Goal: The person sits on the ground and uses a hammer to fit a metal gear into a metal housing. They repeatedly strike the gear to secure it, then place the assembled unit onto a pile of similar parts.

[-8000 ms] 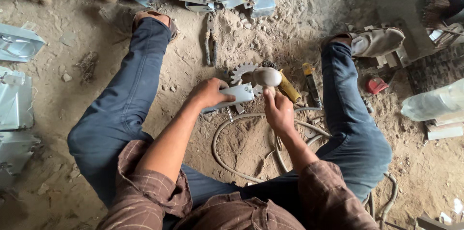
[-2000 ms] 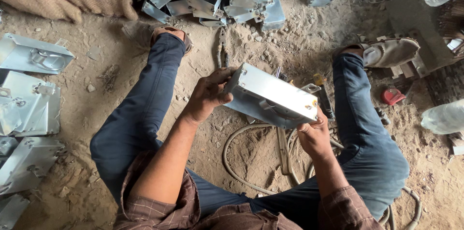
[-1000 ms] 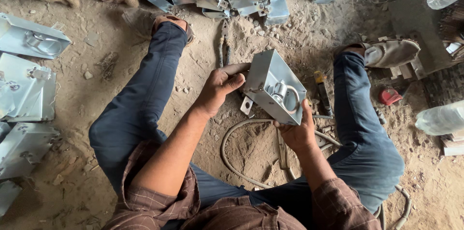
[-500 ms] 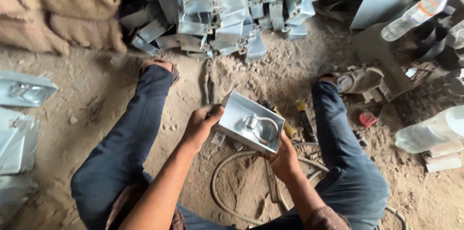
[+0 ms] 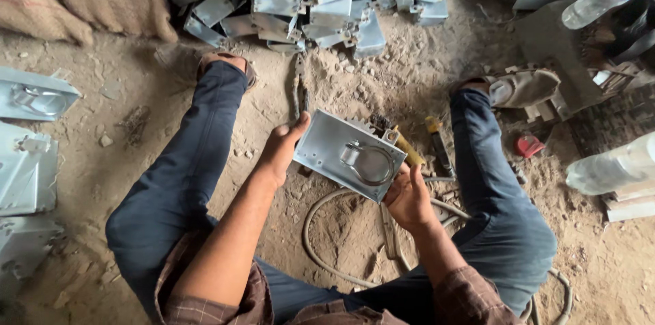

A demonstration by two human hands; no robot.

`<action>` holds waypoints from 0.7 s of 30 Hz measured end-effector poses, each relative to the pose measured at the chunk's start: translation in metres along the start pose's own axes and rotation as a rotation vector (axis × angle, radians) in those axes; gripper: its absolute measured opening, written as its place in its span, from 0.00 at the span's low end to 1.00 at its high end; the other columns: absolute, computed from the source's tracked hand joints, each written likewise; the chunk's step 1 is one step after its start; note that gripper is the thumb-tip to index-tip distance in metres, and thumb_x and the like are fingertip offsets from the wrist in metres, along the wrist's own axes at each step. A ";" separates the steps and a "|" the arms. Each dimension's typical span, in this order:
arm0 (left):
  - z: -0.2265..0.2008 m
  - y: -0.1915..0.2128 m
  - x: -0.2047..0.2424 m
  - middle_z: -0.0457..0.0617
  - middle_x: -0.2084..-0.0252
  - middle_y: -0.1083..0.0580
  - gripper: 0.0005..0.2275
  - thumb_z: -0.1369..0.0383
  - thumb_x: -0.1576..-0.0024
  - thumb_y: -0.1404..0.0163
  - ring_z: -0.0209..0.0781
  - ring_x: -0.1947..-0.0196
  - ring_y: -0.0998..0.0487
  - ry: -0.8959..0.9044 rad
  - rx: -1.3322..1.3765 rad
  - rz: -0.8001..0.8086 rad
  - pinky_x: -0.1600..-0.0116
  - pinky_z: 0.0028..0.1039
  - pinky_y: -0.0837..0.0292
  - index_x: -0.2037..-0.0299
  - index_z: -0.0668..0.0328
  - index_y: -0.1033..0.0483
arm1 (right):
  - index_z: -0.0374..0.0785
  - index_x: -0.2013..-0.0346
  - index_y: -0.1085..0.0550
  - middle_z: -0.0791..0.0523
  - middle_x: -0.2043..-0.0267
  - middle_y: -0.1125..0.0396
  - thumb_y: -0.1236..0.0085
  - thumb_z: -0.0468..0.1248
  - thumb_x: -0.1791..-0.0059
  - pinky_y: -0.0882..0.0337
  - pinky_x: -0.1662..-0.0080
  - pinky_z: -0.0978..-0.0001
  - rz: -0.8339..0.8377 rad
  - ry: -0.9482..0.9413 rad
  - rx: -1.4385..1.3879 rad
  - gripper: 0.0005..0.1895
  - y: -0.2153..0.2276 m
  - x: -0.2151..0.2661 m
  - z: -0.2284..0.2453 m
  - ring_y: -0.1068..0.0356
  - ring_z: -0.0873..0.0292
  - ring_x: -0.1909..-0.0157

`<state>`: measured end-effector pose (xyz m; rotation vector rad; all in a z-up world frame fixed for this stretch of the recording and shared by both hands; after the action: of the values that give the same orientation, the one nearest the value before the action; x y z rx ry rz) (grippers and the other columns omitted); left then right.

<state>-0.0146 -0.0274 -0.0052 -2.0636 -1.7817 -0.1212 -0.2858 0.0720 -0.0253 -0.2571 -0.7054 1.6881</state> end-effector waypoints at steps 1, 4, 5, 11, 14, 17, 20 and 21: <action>0.002 0.001 -0.002 0.49 0.58 0.20 0.30 0.43 0.44 0.49 0.35 0.59 0.21 0.036 0.022 -0.013 0.55 0.25 0.26 0.49 0.67 0.21 | 0.37 0.29 0.42 0.48 0.34 0.36 0.54 0.74 0.54 0.31 0.38 0.47 0.016 -0.008 -0.004 0.53 0.001 -0.001 -0.002 0.33 0.49 0.35; 0.007 0.003 -0.005 0.40 0.52 0.22 0.28 0.42 0.42 0.49 0.28 0.52 0.23 0.011 0.009 -0.078 0.49 0.21 0.30 0.46 0.59 0.24 | 0.37 0.29 0.41 0.48 0.35 0.35 0.56 0.75 0.53 0.31 0.39 0.45 0.056 -0.033 0.006 0.53 -0.003 -0.001 -0.007 0.33 0.49 0.36; 0.008 0.003 -0.005 0.37 0.49 0.23 0.27 0.43 0.41 0.48 0.25 0.49 0.24 -0.020 -0.008 -0.103 0.46 0.19 0.32 0.43 0.57 0.26 | 0.36 0.29 0.40 0.48 0.35 0.35 0.57 0.75 0.53 0.31 0.40 0.44 0.069 -0.043 0.015 0.53 -0.005 0.000 -0.008 0.32 0.49 0.37; 0.010 -0.005 -0.001 0.47 0.63 0.22 0.28 0.44 0.44 0.47 0.37 0.62 0.22 0.042 0.010 -0.098 0.56 0.27 0.27 0.54 0.66 0.20 | 0.36 0.30 0.42 0.50 0.37 0.36 0.50 0.69 0.53 0.24 0.44 0.43 0.154 0.091 0.212 0.50 -0.022 0.006 0.008 0.32 0.52 0.38; 0.007 -0.011 0.002 0.45 0.63 0.22 0.26 0.45 0.45 0.47 0.35 0.62 0.23 0.055 -0.046 -0.073 0.55 0.25 0.27 0.51 0.61 0.21 | 0.32 0.30 0.40 0.49 0.39 0.33 0.42 0.61 0.51 0.23 0.44 0.51 0.189 0.138 0.214 0.46 -0.021 0.007 0.015 0.29 0.54 0.40; 0.004 -0.017 0.007 0.46 0.63 0.21 0.26 0.45 0.44 0.46 0.35 0.62 0.23 0.009 -0.061 0.011 0.55 0.26 0.27 0.52 0.62 0.22 | 0.29 0.31 0.39 0.48 0.45 0.33 0.34 0.46 0.51 0.22 0.49 0.54 0.045 0.068 0.107 0.41 -0.011 0.006 0.009 0.28 0.56 0.50; -0.005 -0.022 0.011 0.51 0.59 0.21 0.28 0.43 0.47 0.46 0.40 0.58 0.22 0.005 -0.101 0.074 0.52 0.30 0.28 0.51 0.62 0.22 | 0.27 0.36 0.37 0.50 0.46 0.31 0.32 0.43 0.53 0.20 0.50 0.55 -0.010 0.089 0.020 0.38 -0.007 0.005 0.003 0.25 0.56 0.48; -0.014 -0.021 0.014 0.54 0.54 0.25 0.31 0.42 0.45 0.46 0.44 0.53 0.25 -0.189 -0.291 -0.055 0.48 0.34 0.30 0.46 0.65 0.26 | 0.28 0.36 0.37 0.51 0.47 0.30 0.33 0.42 0.53 0.20 0.51 0.55 -0.017 0.094 0.024 0.37 -0.007 0.004 0.001 0.25 0.56 0.49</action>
<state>-0.0295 -0.0171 0.0176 -2.2927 -2.0381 -0.2196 -0.2822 0.0760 -0.0194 -0.3103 -0.6158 1.6567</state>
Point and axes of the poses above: each hand's wrist, its own x-axis away from the middle knuckle, its own y-axis out of the back of the hand, z = x × y, the point moved 3 cm from there along -x, towards the middle knuckle
